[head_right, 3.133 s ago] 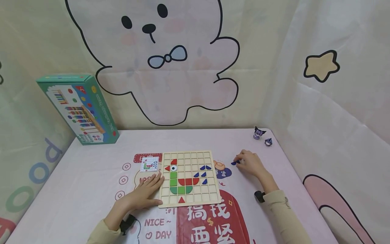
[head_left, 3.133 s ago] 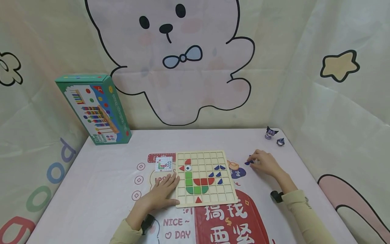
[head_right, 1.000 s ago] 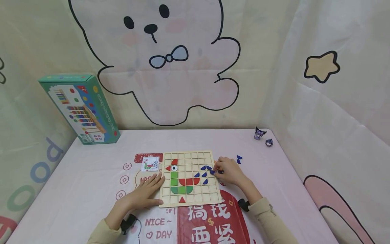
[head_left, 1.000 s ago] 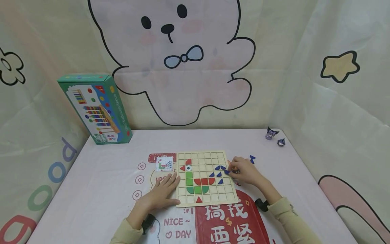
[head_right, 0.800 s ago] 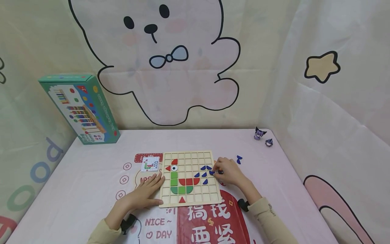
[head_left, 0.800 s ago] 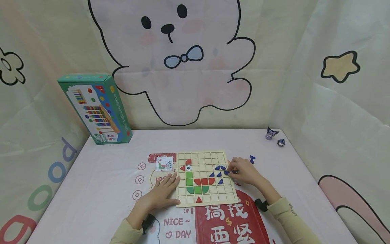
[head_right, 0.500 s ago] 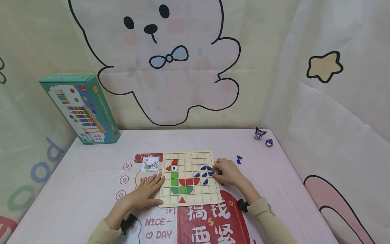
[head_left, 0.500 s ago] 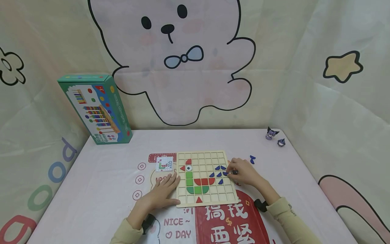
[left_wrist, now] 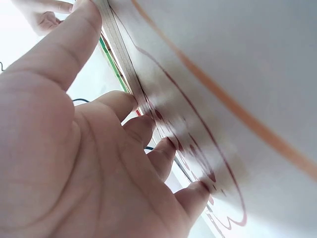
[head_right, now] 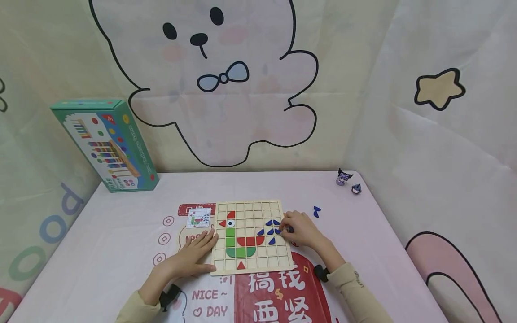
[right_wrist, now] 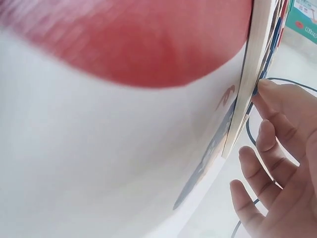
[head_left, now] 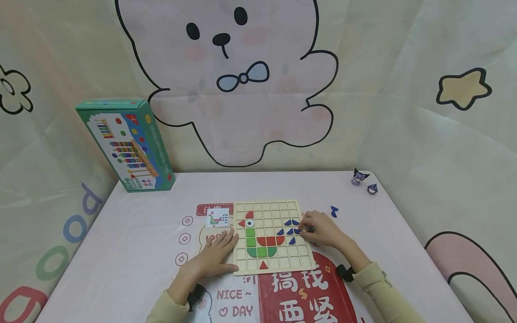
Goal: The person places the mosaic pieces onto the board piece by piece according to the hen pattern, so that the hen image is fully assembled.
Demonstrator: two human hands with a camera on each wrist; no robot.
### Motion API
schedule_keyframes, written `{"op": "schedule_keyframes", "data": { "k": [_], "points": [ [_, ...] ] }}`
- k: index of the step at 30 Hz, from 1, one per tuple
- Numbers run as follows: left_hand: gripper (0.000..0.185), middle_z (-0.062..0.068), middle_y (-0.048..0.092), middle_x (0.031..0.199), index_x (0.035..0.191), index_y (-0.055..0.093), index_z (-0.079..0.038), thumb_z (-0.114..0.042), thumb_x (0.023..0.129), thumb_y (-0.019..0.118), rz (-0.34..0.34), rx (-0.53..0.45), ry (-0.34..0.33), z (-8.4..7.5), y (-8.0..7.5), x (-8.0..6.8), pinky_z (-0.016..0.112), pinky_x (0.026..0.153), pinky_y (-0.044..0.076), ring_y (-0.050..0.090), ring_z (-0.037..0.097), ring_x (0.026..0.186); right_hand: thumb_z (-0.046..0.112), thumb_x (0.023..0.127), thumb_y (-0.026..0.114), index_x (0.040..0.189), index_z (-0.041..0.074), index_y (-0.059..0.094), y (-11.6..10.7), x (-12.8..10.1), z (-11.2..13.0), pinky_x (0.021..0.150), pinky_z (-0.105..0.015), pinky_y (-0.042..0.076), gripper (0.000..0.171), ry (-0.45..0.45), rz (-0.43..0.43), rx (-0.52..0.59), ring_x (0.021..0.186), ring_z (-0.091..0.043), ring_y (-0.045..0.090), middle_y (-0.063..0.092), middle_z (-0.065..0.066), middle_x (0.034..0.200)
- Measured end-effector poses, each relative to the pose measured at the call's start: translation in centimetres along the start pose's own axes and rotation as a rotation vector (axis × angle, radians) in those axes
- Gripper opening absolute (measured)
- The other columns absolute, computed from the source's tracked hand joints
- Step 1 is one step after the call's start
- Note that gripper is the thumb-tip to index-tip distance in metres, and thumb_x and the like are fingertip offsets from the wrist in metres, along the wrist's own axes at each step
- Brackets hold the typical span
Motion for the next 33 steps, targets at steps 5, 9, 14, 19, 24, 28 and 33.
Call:
{"op": "schedule_keyframes", "data": {
  "k": [5, 9, 14, 19, 24, 28, 33],
  "points": [
    [0.087, 0.009, 0.012, 0.156, 0.148, 0.021, -0.013, -0.055, 0.082, 0.058, 0.008, -0.007, 0.001, 0.1, 0.1, 0.0, 0.060, 0.111, 0.004, 0.009, 0.034, 0.142, 0.023, 0.077, 0.073, 0.084, 0.021, 0.070, 0.0, -0.3, -0.3, 0.065, -0.027, 0.033, 0.008, 0.008, -0.026, 0.012, 0.069, -0.009, 0.043, 0.056, 0.008, 0.079],
    [0.088, 0.009, 0.012, 0.156, 0.148, 0.022, -0.013, -0.056, 0.081, 0.058, 0.007, -0.007, -0.002, 0.1, 0.4, 0.0, 0.060, 0.111, 0.004, 0.009, 0.033, 0.142, 0.022, 0.076, 0.075, 0.084, 0.020, 0.071, -0.2, -0.7, -0.8, 0.066, -0.027, 0.037, 0.009, 0.033, -0.053, 0.010, 0.072, -0.009, 0.047, 0.056, 0.007, 0.080],
    [0.088, 0.010, 0.013, 0.155, 0.148, 0.023, -0.012, -0.055, 0.081, 0.060, -0.006, -0.009, 0.000, -0.1, 0.3, -0.1, 0.060, 0.111, 0.005, 0.010, 0.034, 0.142, 0.020, 0.076, 0.075, 0.086, 0.017, 0.071, -0.8, -0.9, -1.9, 0.065, -0.027, 0.045, 0.011, 0.055, -0.083, 0.005, 0.076, -0.011, 0.054, 0.058, 0.005, 0.083],
    [0.088, 0.011, 0.013, 0.155, 0.148, 0.023, -0.010, -0.054, 0.081, 0.060, -0.010, -0.016, 0.009, -0.1, 0.2, -0.2, 0.061, 0.111, 0.005, 0.010, 0.036, 0.142, 0.019, 0.077, 0.073, 0.087, 0.015, 0.072, -1.3, -0.9, -3.5, 0.065, -0.031, 0.043, 0.011, 0.102, -0.099, -0.025, 0.074, -0.014, 0.053, 0.060, 0.001, 0.084],
    [0.088, 0.012, 0.013, 0.155, 0.148, 0.023, -0.010, -0.054, 0.081, 0.060, -0.010, -0.018, 0.012, -0.1, 0.2, -0.2, 0.061, 0.111, 0.005, 0.010, 0.036, 0.142, 0.018, 0.078, 0.071, 0.088, 0.016, 0.072, -1.7, -1.0, -5.2, 0.068, -0.036, 0.043, 0.010, 0.148, -0.103, -0.053, 0.078, -0.016, 0.054, 0.060, 0.000, 0.086],
    [0.088, 0.011, 0.013, 0.155, 0.148, 0.022, -0.010, -0.054, 0.081, 0.059, -0.010, -0.011, 0.010, -0.1, 0.1, -0.2, 0.061, 0.111, 0.005, 0.010, 0.036, 0.142, 0.019, 0.079, 0.071, 0.089, 0.015, 0.071, -2.1, -1.1, -6.4, 0.067, -0.036, 0.043, 0.011, 0.163, -0.113, -0.062, 0.078, -0.018, 0.054, 0.061, -0.002, 0.088],
    [0.087, 0.010, 0.013, 0.155, 0.148, 0.022, -0.011, -0.054, 0.082, 0.059, -0.009, 0.000, 0.008, -0.2, 0.1, -0.1, 0.060, 0.111, 0.005, 0.010, 0.035, 0.142, 0.020, 0.079, 0.071, 0.091, 0.014, 0.071, -2.6, -1.3, -7.9, 0.069, -0.040, 0.041, 0.013, 0.204, -0.136, -0.070, 0.081, -0.021, 0.054, 0.061, -0.005, 0.089]
  ]
}}
Point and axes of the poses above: each hand's wrist, its own x-axis towards the middle knuckle, its own y-axis out of the palm, z = x × y, the point moved 1 cm from there along x, towards the middle knuckle
